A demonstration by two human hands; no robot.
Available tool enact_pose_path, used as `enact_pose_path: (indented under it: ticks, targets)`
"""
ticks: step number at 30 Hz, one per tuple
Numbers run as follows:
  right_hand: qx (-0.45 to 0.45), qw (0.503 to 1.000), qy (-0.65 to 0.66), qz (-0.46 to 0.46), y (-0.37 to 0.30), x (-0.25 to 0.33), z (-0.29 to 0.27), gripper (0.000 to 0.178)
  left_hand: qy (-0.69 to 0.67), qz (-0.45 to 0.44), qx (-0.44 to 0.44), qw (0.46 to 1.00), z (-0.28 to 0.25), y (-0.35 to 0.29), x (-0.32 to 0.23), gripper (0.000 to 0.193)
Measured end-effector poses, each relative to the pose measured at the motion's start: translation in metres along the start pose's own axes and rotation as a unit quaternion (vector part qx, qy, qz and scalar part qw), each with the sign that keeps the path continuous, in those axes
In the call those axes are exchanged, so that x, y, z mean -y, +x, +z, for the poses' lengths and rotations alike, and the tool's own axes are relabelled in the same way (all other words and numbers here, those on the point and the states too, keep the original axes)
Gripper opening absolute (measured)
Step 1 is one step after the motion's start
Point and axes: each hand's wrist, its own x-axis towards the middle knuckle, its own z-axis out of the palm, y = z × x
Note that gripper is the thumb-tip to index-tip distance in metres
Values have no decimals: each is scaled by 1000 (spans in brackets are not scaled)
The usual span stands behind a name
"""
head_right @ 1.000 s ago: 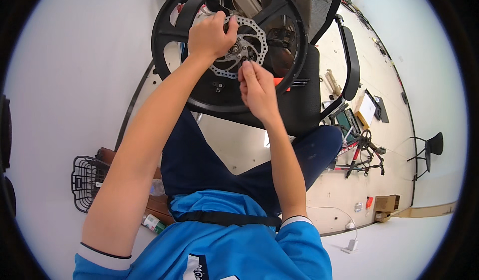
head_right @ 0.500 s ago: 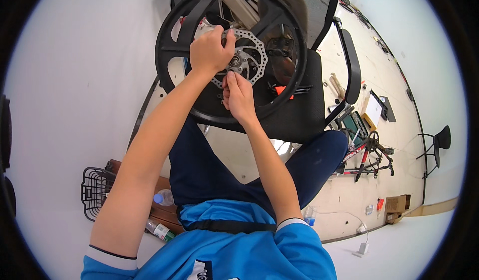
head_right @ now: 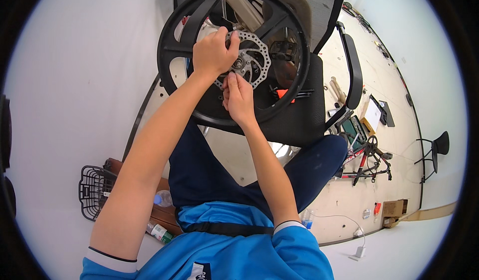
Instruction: The person sits on the floor and installs a disc brake rotor onto a bicycle wheel hub, securing it with bolts. They then pick up the bicycle frame and attach the wheel to the frame.
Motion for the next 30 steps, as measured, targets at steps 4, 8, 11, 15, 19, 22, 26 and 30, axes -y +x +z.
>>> enact_pose_path:
  ticks: [4,8,11,15,19,22,26,30]
  targets:
    - [-18,999,-26,10,0,2,2,34,3,-4,4,1000,-1,0,0,36]
    - [-40,998,-53,-12,-3,-6,4,35,-1,-1,2,1000,-1,0,1,36]
    - [-49,997,-54,-32,-4,-11,4,35,-7,0,-2,1000,0,-1,-1,36]
    - [-51,996,-65,-45,-3,-10,3,35,2,4,-3,1000,1,0,1,35]
    - [-58,996,-61,-37,-2,-10,1,35,3,7,-4,1000,1,0,2,35]
    - [-57,993,-93,-34,-1,-7,5,36,-2,10,-13,1000,3,0,2,36]
    - [-52,998,-6,29,-4,2,19,34,-2,0,6,1000,1,-1,2,36]
    - [-44,996,63,37,-3,-2,17,35,2,-1,4,1000,2,0,2,36]
